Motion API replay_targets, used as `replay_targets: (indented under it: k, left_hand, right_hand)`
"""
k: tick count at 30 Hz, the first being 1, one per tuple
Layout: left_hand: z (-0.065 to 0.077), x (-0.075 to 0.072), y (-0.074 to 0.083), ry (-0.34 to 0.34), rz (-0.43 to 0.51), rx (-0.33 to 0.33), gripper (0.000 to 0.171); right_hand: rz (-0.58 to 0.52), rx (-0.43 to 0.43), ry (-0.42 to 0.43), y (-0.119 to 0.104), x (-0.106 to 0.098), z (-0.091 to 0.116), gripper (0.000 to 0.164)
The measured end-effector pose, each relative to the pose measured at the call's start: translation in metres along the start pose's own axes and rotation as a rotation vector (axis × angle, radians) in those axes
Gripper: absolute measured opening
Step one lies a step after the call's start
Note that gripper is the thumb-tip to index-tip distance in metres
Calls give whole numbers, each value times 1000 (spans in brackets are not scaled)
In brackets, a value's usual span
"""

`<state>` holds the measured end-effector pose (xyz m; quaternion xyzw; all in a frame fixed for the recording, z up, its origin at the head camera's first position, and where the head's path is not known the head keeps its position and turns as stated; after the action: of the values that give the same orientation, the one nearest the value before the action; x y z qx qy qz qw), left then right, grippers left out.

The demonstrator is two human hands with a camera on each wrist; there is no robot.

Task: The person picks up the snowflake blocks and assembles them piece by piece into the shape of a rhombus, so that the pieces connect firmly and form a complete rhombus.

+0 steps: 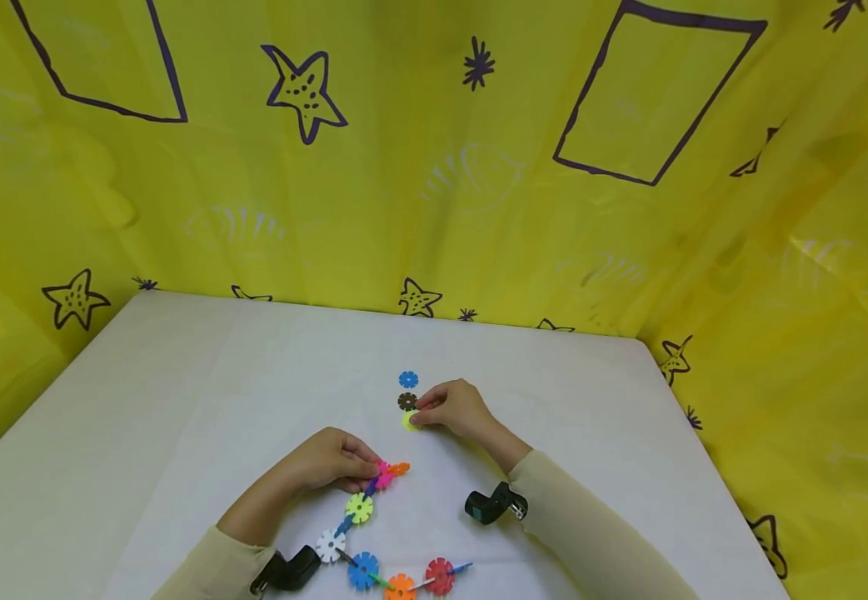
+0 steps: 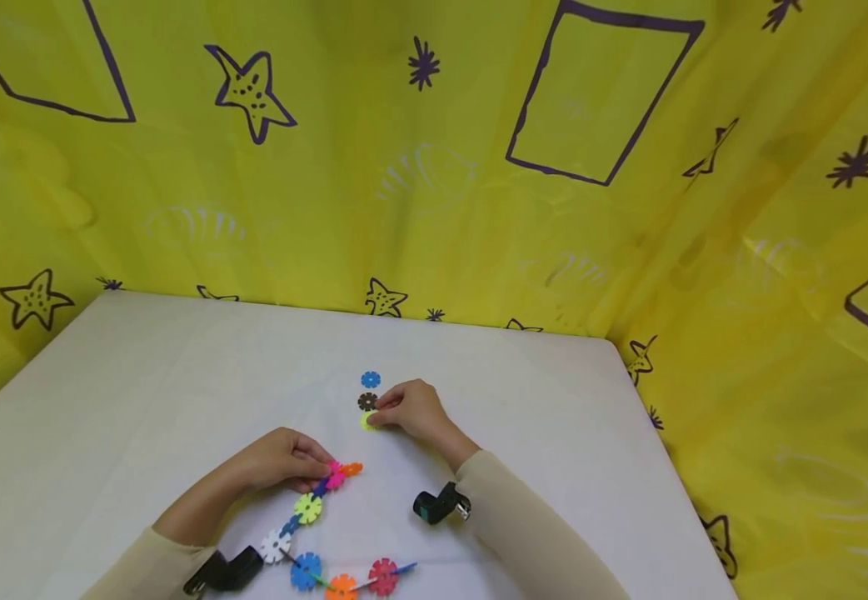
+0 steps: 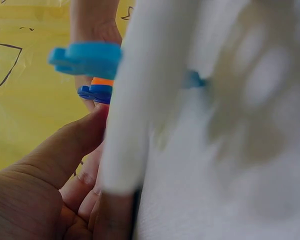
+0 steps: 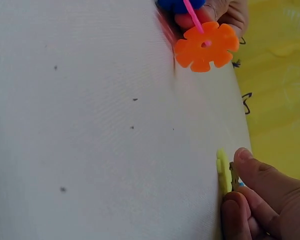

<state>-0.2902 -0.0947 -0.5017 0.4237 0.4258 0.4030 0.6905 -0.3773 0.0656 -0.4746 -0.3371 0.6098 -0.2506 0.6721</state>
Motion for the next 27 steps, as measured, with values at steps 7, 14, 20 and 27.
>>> replay_targets:
  k: [7,14,20,27]
  left_hand:
    - [1,-1,0,9,-7,-15,20]
    - [1,-2,-1,15,-34,-30,18]
    - [0,-1,-2,-1,7,-31,20]
    - [-2,1,-2,-9,10,-21,19]
  right_hand:
    - [6,-18,56,-2,4,2,31]
    - [1,-21,64,-5,4,4,30]
    - [11,-38,37,-7,5,3,29]
    - [-18,-34,28,-4,4,6,27]
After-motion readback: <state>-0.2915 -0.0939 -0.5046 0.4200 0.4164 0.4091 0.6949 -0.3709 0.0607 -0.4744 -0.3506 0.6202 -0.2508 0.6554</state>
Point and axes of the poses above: each hand's wrist, its own z-axis away from the middle knuckle, its own x-axis out of the palm, y = z × x, the point moved 10 cm from there along -z, towards the middle knuckle, and after that the axes turned 12 degrees about y, right-handed, at the moved point
